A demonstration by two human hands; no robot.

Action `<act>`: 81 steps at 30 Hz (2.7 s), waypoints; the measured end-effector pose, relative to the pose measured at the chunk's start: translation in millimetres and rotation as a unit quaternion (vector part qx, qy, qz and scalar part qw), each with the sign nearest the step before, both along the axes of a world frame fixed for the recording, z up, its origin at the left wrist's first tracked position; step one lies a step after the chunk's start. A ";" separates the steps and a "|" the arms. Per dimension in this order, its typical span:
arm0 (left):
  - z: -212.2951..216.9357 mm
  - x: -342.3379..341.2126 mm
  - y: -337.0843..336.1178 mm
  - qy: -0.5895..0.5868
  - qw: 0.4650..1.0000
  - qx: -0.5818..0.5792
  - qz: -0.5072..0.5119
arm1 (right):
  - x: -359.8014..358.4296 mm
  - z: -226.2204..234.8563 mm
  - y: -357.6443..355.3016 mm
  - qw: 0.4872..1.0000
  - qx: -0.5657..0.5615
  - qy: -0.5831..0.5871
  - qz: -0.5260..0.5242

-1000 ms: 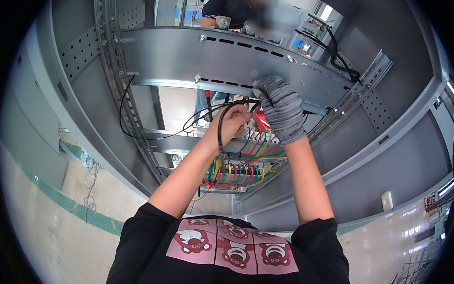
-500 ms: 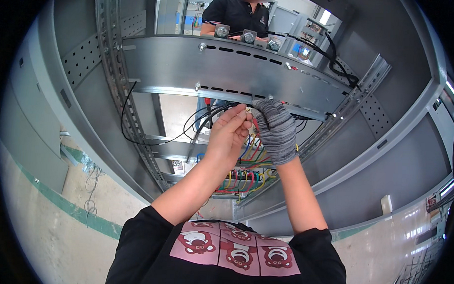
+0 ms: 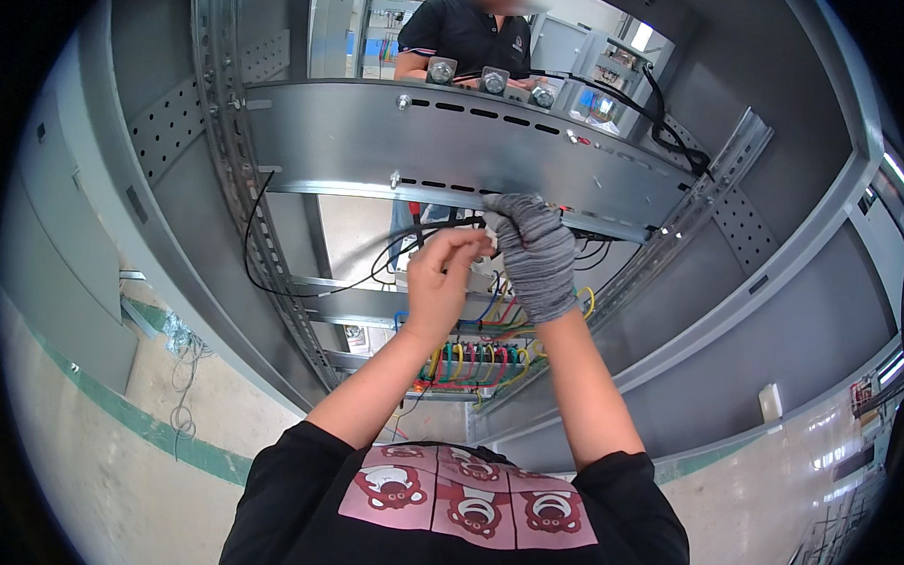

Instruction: The person retrieves zip ties from a red utility cart and secures bundles of wires inside an open electrical cabinet. They repeatedly wrap and tighten zip ties around wire groups to organize the internal cabling.

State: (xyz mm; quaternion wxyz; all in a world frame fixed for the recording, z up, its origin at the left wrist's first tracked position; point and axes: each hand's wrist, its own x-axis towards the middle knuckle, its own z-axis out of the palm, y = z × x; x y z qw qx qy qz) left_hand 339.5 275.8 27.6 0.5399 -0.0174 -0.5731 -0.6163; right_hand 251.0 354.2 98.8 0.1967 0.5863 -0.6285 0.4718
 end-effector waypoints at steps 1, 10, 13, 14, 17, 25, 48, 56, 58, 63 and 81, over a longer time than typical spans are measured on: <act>3.4 2.8 0.5 -0.017 0.996 -0.074 0.047 | -2.1 1.4 2.5 1.000 -0.005 0.006 -0.009; 13.4 -9.3 -2.0 0.014 0.960 -0.222 0.171 | -8.8 8.3 12.1 0.997 -0.018 0.021 -0.067; 15.0 -7.2 0.7 0.002 0.966 -0.205 0.160 | -5.4 9.4 16.4 0.998 -0.016 0.032 -0.050; 14.6 -7.6 1.2 0.002 0.967 -0.201 0.158 | -7.7 9.5 17.3 0.998 -0.020 0.033 -0.057; 9.6 -14.2 -3.5 0.006 0.955 -0.234 0.181 | -17.8 15.6 20.7 0.995 -0.022 0.050 -0.086; -0.9 -0.2 6.0 -0.043 0.961 -0.237 0.134 | -4.6 36.5 39.3 0.974 -0.180 -0.001 -0.139; -5.7 36.1 -22.0 0.018 0.925 0.299 -0.232 | 23.1 -9.2 77.6 0.905 -0.009 -0.404 0.134; -38.8 96.5 -22.4 -0.227 0.973 0.001 0.034 | 13.3 -87.1 13.0 0.775 0.052 -0.603 0.182; -52.8 119.3 -38.7 -0.240 0.926 -0.131 0.260 | 21.0 -84.3 9.8 0.797 0.077 -0.576 0.165; -73.1 144.6 -70.2 -0.330 0.846 -0.223 0.354 | 46.0 -95.7 -6.6 0.819 0.106 -0.536 0.175; -121.7 136.2 -95.3 -0.470 0.730 -0.295 0.399 | 111.3 -192.9 -20.2 0.800 0.213 -0.544 0.140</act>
